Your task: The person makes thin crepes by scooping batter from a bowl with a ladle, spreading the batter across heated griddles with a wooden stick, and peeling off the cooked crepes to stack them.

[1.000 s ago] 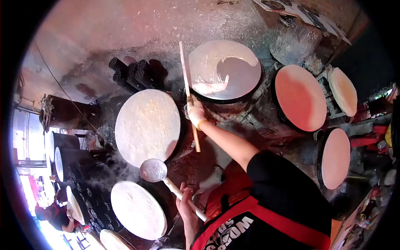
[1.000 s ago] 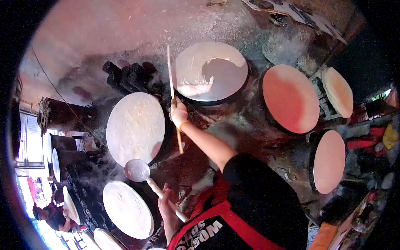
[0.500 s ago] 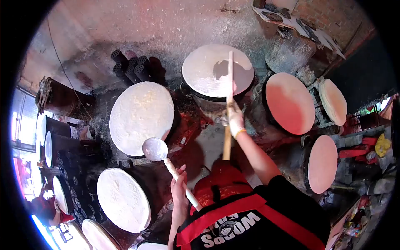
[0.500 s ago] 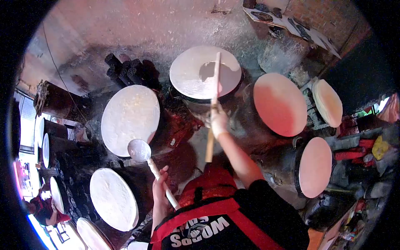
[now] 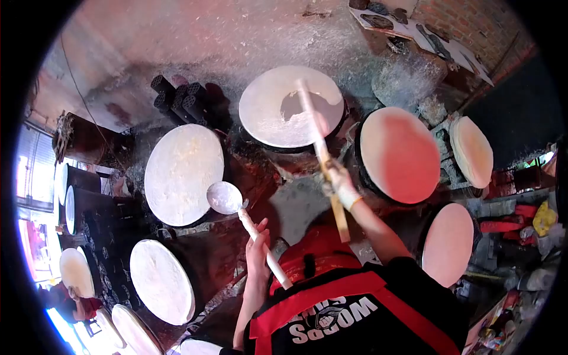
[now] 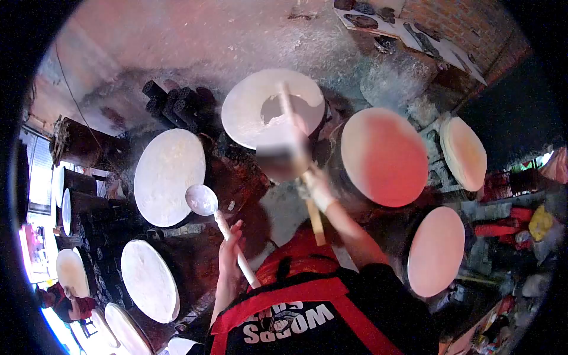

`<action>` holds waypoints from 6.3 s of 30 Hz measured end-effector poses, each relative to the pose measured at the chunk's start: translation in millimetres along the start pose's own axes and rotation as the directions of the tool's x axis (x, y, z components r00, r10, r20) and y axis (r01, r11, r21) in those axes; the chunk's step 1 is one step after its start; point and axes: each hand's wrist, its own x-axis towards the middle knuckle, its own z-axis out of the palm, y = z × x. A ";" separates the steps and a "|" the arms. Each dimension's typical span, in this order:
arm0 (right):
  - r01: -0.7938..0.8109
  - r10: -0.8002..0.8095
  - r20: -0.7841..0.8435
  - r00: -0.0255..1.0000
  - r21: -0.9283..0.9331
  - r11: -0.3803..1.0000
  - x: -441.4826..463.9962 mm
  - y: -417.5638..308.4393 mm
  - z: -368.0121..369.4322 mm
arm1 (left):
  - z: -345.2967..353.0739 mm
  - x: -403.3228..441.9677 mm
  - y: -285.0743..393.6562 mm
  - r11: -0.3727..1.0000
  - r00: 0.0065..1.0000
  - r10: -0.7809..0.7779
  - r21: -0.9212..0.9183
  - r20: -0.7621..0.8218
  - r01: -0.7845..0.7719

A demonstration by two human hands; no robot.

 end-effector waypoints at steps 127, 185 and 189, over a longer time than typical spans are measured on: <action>0.853 0.196 0.884 0.425 -0.464 0.240 -58.9 135.9 239.1 | -125.4 -196.6 -86.0 -0.040 0.932 -0.005 -0.931 -0.363 -0.363; 0.412 0.240 0.777 0.582 -0.536 0.737 -222.5 626.6 783.5 | -199.6 -437.3 -176.2 -0.710 0.092 -0.490 0.336 -0.867 -0.618; 0.038 0.514 0.800 0.309 -0.550 0.834 -264.2 554.1 723.1 | -187.9 -446.5 -220.3 -0.720 0.061 -0.432 0.303 -0.900 -0.625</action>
